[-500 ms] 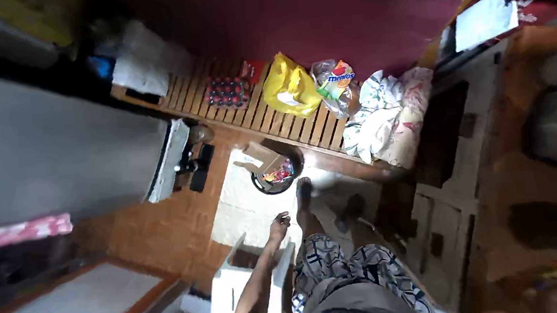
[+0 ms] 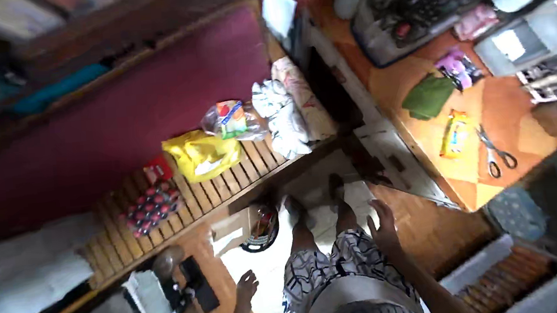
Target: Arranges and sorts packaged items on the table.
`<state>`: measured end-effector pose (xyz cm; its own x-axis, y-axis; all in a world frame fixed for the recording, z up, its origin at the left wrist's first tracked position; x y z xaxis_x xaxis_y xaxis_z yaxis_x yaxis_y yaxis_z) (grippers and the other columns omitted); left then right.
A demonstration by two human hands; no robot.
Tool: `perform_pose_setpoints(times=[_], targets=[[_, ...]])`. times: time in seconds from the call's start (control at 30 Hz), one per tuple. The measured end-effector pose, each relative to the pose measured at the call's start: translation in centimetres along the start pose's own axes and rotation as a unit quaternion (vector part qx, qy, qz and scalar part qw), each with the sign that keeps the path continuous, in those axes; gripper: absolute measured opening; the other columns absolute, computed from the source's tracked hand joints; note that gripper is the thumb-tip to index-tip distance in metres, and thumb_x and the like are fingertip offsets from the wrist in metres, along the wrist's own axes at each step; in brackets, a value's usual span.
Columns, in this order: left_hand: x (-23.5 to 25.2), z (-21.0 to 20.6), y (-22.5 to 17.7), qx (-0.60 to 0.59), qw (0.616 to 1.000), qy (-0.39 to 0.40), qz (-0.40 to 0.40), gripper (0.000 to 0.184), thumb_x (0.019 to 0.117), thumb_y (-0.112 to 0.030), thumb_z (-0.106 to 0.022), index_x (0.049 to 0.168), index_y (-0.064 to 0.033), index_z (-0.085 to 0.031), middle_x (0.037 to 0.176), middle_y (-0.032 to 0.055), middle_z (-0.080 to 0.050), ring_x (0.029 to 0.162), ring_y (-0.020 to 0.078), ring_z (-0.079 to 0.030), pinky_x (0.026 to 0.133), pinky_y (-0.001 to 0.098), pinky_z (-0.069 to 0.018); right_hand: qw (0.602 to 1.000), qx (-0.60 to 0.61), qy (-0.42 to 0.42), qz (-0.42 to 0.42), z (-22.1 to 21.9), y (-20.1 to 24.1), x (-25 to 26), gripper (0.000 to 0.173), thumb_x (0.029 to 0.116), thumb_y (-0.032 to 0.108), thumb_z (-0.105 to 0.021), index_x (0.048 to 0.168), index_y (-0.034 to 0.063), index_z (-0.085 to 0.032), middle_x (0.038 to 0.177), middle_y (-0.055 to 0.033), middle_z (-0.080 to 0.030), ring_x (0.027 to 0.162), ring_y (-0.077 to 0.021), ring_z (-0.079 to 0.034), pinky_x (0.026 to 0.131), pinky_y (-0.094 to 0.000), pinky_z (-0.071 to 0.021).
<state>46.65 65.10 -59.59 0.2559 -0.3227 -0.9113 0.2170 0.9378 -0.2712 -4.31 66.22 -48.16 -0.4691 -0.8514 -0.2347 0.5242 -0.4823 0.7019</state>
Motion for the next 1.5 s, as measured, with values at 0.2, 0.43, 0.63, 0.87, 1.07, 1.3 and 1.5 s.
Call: perform_pose_setpoints(times=[0.2,0.43,0.63,0.87,1.07,1.3,1.5], targets=[[0.4,-5.4,-8.4,0.073,0.993,0.008,-0.095,0.039,0.1078,-0.015,-0.051,0.140,0.0068,-0.050,0.126,0.0286,-0.061,0.104,0.0327,-0.064,0.092,0.0470,-0.0526,0.996,0.021,-0.085,-0.021,4.4,-2.7,0.5,0.042,0.0945,0.007,-0.059,0.131,-0.0130,-0.058,0.140,-0.0361,-0.050,0.130,-0.0464,-0.052,0.106,-0.0519,-0.0474],[-4.1,-15.3,-12.0,0.011,0.984,0.050,-0.172,0.042,0.1062,-0.014,-0.052,0.144,0.0037,-0.050,0.129,0.0258,-0.063,0.107,0.0325,-0.068,0.093,0.0470,-0.0555,0.998,-0.004,-0.040,-0.058,10.9,-1.4,9.7,0.039,0.1067,0.019,-0.053,0.109,-0.0184,-0.064,0.092,-0.0307,-0.067,0.080,-0.0335,-0.066,0.081,-0.0502,-0.0546],[-7.0,-22.3,-2.2,-0.047,0.997,0.032,-0.049,0.040,0.1063,-0.012,-0.053,0.143,0.0041,-0.051,0.129,0.0287,-0.063,0.110,0.0375,-0.067,0.096,0.0503,-0.0538,0.997,-0.068,0.020,-0.039,13.7,1.6,15.5,0.047,0.1119,0.021,-0.038,0.112,-0.0169,-0.065,0.091,-0.0302,-0.066,0.084,-0.0363,-0.065,0.084,-0.0527,-0.0520],[-9.5,-25.2,6.0,-0.024,0.998,-0.001,0.053,0.035,0.1070,-0.011,-0.051,0.138,0.0061,-0.054,0.119,0.0277,-0.062,0.097,0.0301,-0.060,0.086,0.0466,-0.0503,0.994,0.012,-0.104,0.017,19.9,3.0,23.3,0.043,0.1109,0.016,-0.030,0.116,-0.0179,-0.057,0.091,-0.0231,-0.062,0.078,-0.0243,-0.062,0.077,-0.0388,-0.0542],[-5.3,-25.2,-1.1,-0.052,0.999,-0.004,-0.014,0.042,0.1074,-0.010,-0.050,0.146,0.0071,-0.045,0.135,0.0330,-0.056,0.112,0.0402,-0.063,0.094,0.0522,-0.0524,0.955,0.156,-0.237,0.088,30.7,5.1,37.2,0.071,0.1043,0.027,-0.055,0.160,0.0026,-0.017,0.148,-0.0228,-0.047,0.123,-0.0239,-0.059,0.100,-0.0375,-0.0524],[-6.8,-25.9,-13.7,-0.072,0.986,-0.012,-0.153,0.040,0.1067,-0.009,-0.048,0.143,0.0083,-0.045,0.127,0.0311,-0.059,0.101,0.0300,-0.065,0.089,0.0456,-0.0537,0.896,0.181,-0.403,-0.045,38.0,9.9,51.1,0.126,0.0822,0.049,-0.083,0.162,-0.0014,0.001,0.164,-0.0281,-0.022,0.151,-0.0352,-0.030,0.122,-0.0441,-0.0324],[-10.2,-29.7,-17.8,0.042,0.971,-0.014,-0.234,0.040,0.1040,-0.011,-0.055,0.138,0.0095,-0.052,0.123,0.0304,-0.064,0.105,0.0350,-0.068,0.095,0.0495,-0.0536,0.914,0.132,-0.364,-0.118,38.5,10.0,53.9,0.119,0.0800,0.053,-0.083,0.160,-0.0036,-0.016,0.158,-0.0281,-0.036,0.144,-0.0377,-0.041,0.117,-0.0476,-0.0371]])
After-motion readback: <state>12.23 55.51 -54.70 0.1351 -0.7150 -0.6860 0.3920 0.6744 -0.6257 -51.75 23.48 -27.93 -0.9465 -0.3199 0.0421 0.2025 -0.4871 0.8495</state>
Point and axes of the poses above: each hand's wrist, its own x-axis towards the middle knuckle, its own z-axis out of the back of the hand, y = z × x, the point moved 5 cm from there along x, towards the middle knuckle
